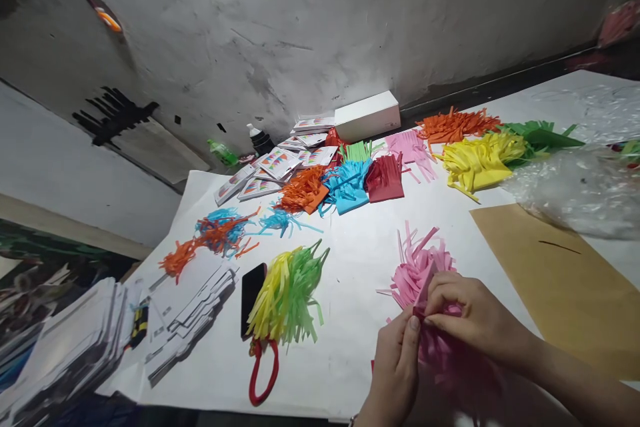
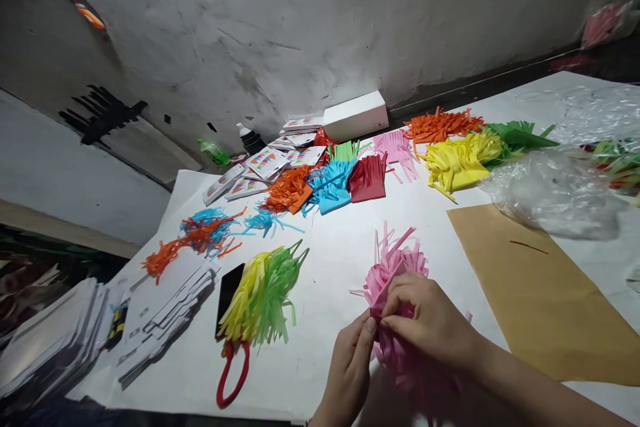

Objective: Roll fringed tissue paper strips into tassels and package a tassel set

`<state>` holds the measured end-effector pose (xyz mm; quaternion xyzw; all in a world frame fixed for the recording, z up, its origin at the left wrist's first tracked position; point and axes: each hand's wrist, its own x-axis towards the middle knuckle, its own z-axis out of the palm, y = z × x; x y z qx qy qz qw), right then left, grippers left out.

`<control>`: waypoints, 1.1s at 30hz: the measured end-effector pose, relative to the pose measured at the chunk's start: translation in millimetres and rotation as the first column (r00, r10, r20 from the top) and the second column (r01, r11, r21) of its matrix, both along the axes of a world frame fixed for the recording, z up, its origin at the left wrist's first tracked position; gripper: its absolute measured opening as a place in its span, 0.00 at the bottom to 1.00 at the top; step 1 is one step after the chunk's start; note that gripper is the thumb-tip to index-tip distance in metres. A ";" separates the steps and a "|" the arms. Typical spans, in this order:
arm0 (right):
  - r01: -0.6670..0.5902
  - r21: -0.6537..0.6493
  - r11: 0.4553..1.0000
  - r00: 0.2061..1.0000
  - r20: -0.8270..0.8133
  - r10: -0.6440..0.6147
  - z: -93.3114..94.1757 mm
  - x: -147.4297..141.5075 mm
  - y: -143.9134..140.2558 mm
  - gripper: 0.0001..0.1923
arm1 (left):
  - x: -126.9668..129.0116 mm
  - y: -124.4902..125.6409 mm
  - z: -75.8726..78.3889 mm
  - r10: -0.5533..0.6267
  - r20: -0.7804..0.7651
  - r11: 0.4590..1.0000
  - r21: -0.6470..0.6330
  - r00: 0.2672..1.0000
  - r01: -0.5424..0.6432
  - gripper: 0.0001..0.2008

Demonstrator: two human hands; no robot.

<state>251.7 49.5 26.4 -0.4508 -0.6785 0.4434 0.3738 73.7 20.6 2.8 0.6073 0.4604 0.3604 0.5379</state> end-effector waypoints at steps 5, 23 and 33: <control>0.015 -0.062 0.998 1.000 -0.023 -0.016 0.4 -0.8 0.2 0.07 | -0.8 0.1 -3.3 0.014 -0.007 1.000 0.008 1.000 -0.014 0.24; -0.143 0.346 0.927 0.937 0.349 0.014 -11.1 8.7 -3.4 0.12 | -14.5 16.7 -9.0 0.249 -0.552 0.730 0.647 0.796 0.220 0.16; 0.016 -0.172 0.985 0.999 0.044 -0.008 0.4 27.1 9.8 0.19 | -14.1 30.3 21.8 0.174 -0.412 0.428 0.850 0.895 0.308 0.11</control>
